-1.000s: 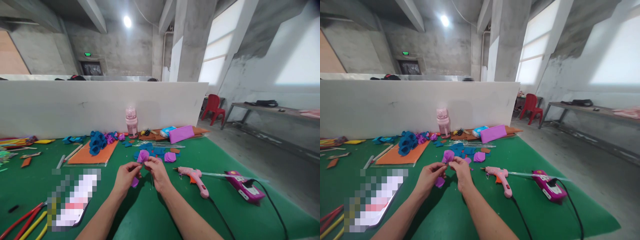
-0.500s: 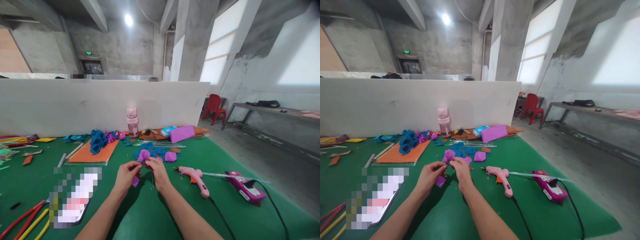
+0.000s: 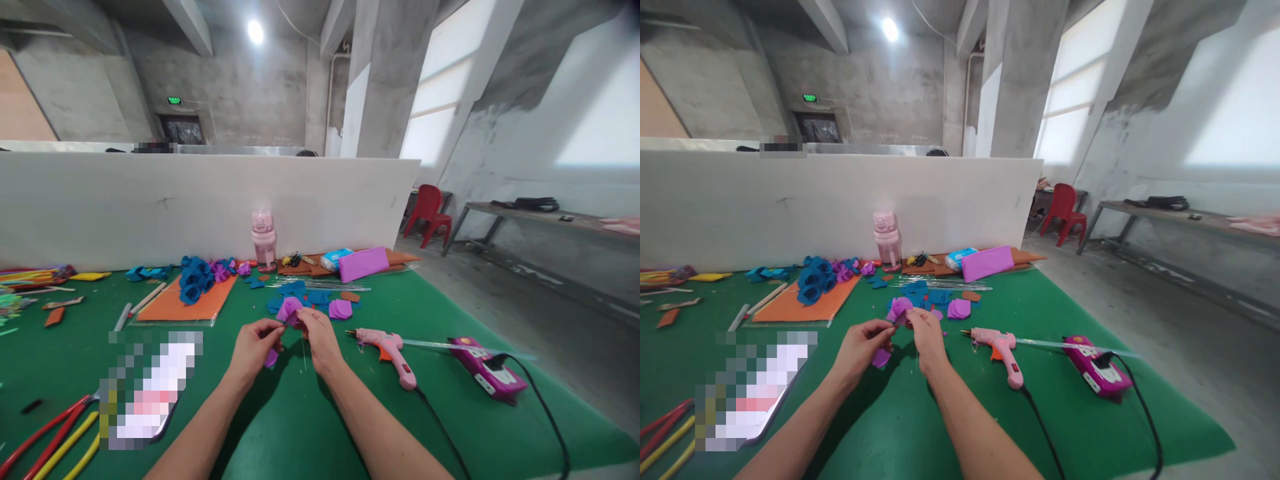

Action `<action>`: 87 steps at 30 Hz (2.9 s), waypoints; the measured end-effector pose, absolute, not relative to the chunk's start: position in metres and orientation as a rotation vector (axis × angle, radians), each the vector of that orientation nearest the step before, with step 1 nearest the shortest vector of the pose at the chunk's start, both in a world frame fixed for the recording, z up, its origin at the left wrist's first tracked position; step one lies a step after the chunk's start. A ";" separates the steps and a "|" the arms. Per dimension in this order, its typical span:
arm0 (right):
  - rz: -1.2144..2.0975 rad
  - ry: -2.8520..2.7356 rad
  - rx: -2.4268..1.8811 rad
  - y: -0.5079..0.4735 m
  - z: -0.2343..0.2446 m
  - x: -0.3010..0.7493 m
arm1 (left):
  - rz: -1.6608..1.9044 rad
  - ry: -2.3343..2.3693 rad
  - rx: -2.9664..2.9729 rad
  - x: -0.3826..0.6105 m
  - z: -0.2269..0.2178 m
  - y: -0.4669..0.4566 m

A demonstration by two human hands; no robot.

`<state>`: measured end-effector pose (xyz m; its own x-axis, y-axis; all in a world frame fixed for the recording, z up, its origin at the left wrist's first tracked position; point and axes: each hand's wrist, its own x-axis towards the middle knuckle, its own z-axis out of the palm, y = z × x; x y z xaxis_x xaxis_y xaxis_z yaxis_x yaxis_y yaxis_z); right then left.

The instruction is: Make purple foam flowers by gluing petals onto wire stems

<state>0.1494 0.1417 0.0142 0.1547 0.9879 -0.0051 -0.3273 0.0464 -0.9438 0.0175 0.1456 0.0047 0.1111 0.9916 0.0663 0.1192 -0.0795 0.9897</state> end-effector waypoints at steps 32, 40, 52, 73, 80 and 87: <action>1.254 -1.009 -0.779 0.142 0.002 0.137 | 1.210 1.108 1.080 0.030 0.009 0.138; 1.260 -0.979 -0.787 0.142 0.009 0.147 | 1.230 1.148 1.121 0.014 0.021 0.142; 1.364 -1.033 -0.788 0.139 0.010 0.143 | 1.266 1.037 1.007 0.011 0.022 0.145; 1.380 -1.021 -0.765 0.142 0.005 0.143 | 1.312 1.048 1.086 0.012 0.021 0.144; 1.421 -1.010 -0.752 0.142 0.004 0.143 | 1.370 1.008 1.009 0.011 0.020 0.145; 1.507 -0.902 -0.749 0.140 0.005 0.143 | 1.401 1.007 0.979 0.012 0.022 0.144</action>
<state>0.1429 0.1404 0.0055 -0.1276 0.9913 0.0329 -0.4973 -0.0353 -0.8668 0.0125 0.1439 0.0224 -0.0597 0.9979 0.0234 -0.2958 -0.0401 0.9544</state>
